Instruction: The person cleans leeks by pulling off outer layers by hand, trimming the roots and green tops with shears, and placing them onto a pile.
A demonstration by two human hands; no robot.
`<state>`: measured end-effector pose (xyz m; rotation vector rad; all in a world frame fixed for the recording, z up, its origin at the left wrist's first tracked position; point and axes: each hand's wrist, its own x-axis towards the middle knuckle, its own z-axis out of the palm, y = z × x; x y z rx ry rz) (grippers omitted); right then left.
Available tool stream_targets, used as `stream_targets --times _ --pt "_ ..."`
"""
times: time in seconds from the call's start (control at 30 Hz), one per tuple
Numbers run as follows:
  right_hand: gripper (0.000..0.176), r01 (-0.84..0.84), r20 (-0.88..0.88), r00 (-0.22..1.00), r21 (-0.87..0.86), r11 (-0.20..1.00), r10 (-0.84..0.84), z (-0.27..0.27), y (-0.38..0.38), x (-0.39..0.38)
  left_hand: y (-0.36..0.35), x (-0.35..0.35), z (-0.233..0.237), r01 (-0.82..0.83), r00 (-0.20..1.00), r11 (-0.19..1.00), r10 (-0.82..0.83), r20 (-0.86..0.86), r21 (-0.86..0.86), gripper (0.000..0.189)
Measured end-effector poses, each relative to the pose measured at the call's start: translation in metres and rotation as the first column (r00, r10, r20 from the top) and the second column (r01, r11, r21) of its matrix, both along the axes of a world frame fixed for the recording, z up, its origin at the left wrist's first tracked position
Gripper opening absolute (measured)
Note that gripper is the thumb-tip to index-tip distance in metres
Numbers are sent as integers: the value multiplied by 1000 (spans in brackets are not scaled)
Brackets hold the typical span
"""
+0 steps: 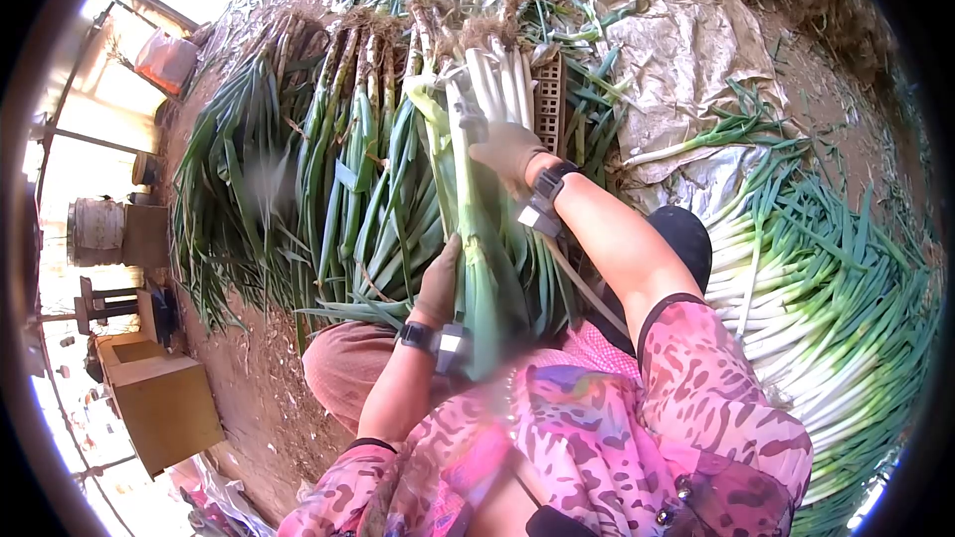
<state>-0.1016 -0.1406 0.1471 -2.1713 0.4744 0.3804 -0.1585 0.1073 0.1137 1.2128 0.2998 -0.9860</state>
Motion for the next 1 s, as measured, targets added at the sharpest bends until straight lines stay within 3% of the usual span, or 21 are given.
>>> stream_targets --times 0.07,0.13,0.17,0.2,0.27,0.3,0.4,0.47,0.53,0.57,0.6,0.63,0.67,0.7,0.73,0.77,0.8,0.83,0.87,0.93,1.0 --pt "40 -85 113 988 -157 984 103 -4 4 0 3 -1 1 -20 998 998 17 -56 -52 42" --pt "43 -14 310 949 -142 990 58 -73 1 7 14 5 -30 -82 984 974 45 -171 -212 44" --pt "44 -6 341 939 -129 992 50 -83 -1 4 19 9 -40 -132 932 936 6 -362 -325 46" --pt "46 2 371 928 -117 993 42 -91 -3 2 18 9 -32 -166 916 930 22 -401 -329 47" --pt "50 -25 304 952 -83 996 49 -59 13 -34 17 9 -8 -229 879 917 51 -473 -327 48" --pt "52 -39 269 961 -68 997 56 -38 21 -55 25 11 -15 -125 889 876 -109 -444 -466 46" --pt "56 -16 179 984 -37 999 23 -2 26 -91 20 11 -28 -108 968 970 53 -244 -217 45" --pt "54 75 129 989 -35 997 -70 0 16 -99 18 11 -22 -60 985 977 25 -170 -205 46" --pt "51 257 119 962 -84 963 -247 6 -4 -95 17 12 -24 45 998 999 -44 52 -14 45" --pt "50 314 138 946 -158 936 -294 -9 -23 -91 17 11 -24 45 989 996 -54 136 74 34" --pt "50 358 169 930 -225 906 -326 -27 -41 -85 27 10 -60 137 841 950 -262 474 282 29" --pt "51 352 193 927 -152 924 -322 -37 -56 -82 38 7 -97 48 570 847 -459 681 530 28" --pt "54 375 272 913 -273 886 -303 -62 -68 -76 33 9 -87 -107 470 766 -523 711 634 32" --pt "54 357 272 918 -255 899 -288 -69 -76 -69 28 10 -76 -277 392 653 -593 703 705 35" --pt "62 318 183 942 -222 922 -281 -94 -93 -59 7 7 -27 -430 438 642 -466 769 634 39" --pt "62 296 86 955 -368 881 -285 -81 -84 -46 -1 17 -11 -470 313 646 -516 797 602 42" --pt "56 306 309 935 -455 836 -174 -82 -74 -41 -8 26 1 -488 189 651 -571 799 581 46" --pt "47 350 504 858 -420 837 -105 -93 -66 -30 -20 31 13 -460 194 647 -596 779 609 46" --pt "44 290 552 831 -323 901 -70 -79 -53 -23 -37 36 19 -415 200 646 -622 757 641 46" --pt "46 182 435 897 -197 963 -80 -89 -25 -11 -58 49 15 -126 452 482 -750 482 867 50" --pt "50 131 258 963 -217 967 -73 -92 5 -7 -67 60 -3 -3 512 429 -776 370 903 49"
